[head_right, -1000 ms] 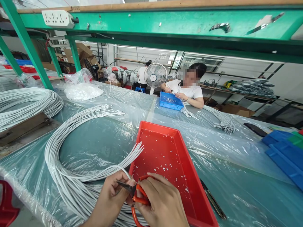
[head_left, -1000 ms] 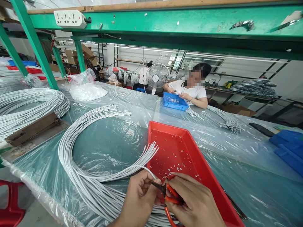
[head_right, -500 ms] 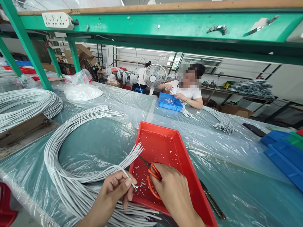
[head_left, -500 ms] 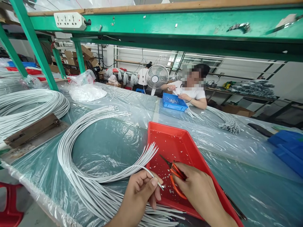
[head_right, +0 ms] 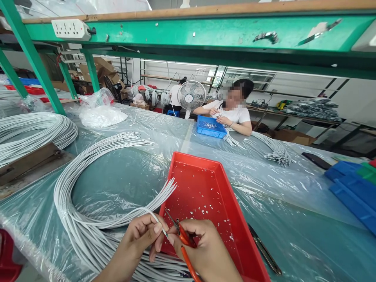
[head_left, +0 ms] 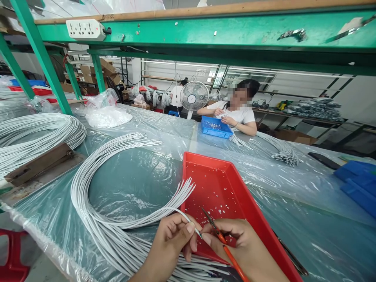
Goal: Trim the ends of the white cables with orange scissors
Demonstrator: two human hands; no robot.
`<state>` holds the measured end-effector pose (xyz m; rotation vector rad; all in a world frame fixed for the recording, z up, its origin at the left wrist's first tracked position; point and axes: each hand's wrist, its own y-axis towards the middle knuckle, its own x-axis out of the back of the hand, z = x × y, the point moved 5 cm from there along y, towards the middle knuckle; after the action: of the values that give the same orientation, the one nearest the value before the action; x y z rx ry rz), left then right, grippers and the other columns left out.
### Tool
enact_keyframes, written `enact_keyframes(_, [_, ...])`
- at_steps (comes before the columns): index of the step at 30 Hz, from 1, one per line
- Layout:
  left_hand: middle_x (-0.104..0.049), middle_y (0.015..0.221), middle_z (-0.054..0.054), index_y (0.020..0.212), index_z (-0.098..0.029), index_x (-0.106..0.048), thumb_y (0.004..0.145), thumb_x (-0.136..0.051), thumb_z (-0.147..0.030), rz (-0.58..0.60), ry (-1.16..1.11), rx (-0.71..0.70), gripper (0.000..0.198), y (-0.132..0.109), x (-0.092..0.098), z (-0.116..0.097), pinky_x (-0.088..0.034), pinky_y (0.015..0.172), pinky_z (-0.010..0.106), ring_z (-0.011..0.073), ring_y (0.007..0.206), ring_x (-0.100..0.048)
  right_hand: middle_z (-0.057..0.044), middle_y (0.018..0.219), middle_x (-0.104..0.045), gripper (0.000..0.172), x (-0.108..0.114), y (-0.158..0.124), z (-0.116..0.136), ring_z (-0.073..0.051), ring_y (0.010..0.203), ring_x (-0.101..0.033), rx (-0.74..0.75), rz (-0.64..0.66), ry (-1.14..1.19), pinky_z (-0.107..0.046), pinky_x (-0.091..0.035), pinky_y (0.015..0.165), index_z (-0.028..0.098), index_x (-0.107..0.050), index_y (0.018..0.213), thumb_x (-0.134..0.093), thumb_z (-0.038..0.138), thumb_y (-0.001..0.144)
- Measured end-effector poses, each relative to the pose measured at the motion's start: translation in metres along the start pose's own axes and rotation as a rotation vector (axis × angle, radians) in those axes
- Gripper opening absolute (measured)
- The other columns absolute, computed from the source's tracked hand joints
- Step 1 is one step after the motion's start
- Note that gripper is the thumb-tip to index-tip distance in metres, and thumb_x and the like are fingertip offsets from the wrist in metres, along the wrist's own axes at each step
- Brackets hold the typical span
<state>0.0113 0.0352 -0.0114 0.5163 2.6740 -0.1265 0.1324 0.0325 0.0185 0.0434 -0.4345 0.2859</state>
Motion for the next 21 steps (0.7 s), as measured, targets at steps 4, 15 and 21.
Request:
enact_keyframes(4, [-0.048,0.051,-0.002,0.081,-0.010,-0.065,0.082,-0.052,-0.034,0.002,0.001,0.001,0.027,-0.001,0.000,-0.002,-0.029,0.038,0.016,0.0058,0.040,-0.037,0.001,0.050,-0.047,0.024,0.000,0.001,0.001,-0.010,0.048,-0.041,0.000,-0.017,0.004,-0.021,-0.034,0.047,0.012,-0.061,0.059,-0.059,0.032,0.071])
enact_keyframes(15, [-0.046,0.044,-0.003,0.079,-0.011,-0.069,0.077,-0.058,-0.036,-0.014,-0.055,-0.013,0.027,-0.003,-0.001,0.002,-0.027,0.033,0.014,0.0041,0.035,-0.034,0.009,0.040,-0.033,0.035,-0.020,-0.001,-0.018,-0.005,0.038,-0.026,-0.214,0.113,0.551,-0.019,-0.025,0.043,0.018,-0.041,0.054,-0.057,0.044,0.070])
enact_keyframes(21, [-0.042,0.041,-0.006,0.077,-0.012,-0.069,0.072,-0.063,-0.040,-0.245,-0.043,-0.071,0.030,-0.002,0.005,-0.005,-0.022,0.034,0.015,0.0037,0.035,-0.034,0.012,0.042,-0.027,0.027,-0.051,-0.012,-0.023,-0.004,0.036,-0.022,-0.311,0.221,0.818,-0.018,-0.022,0.042,0.017,-0.050,0.071,-0.059,0.042,0.069])
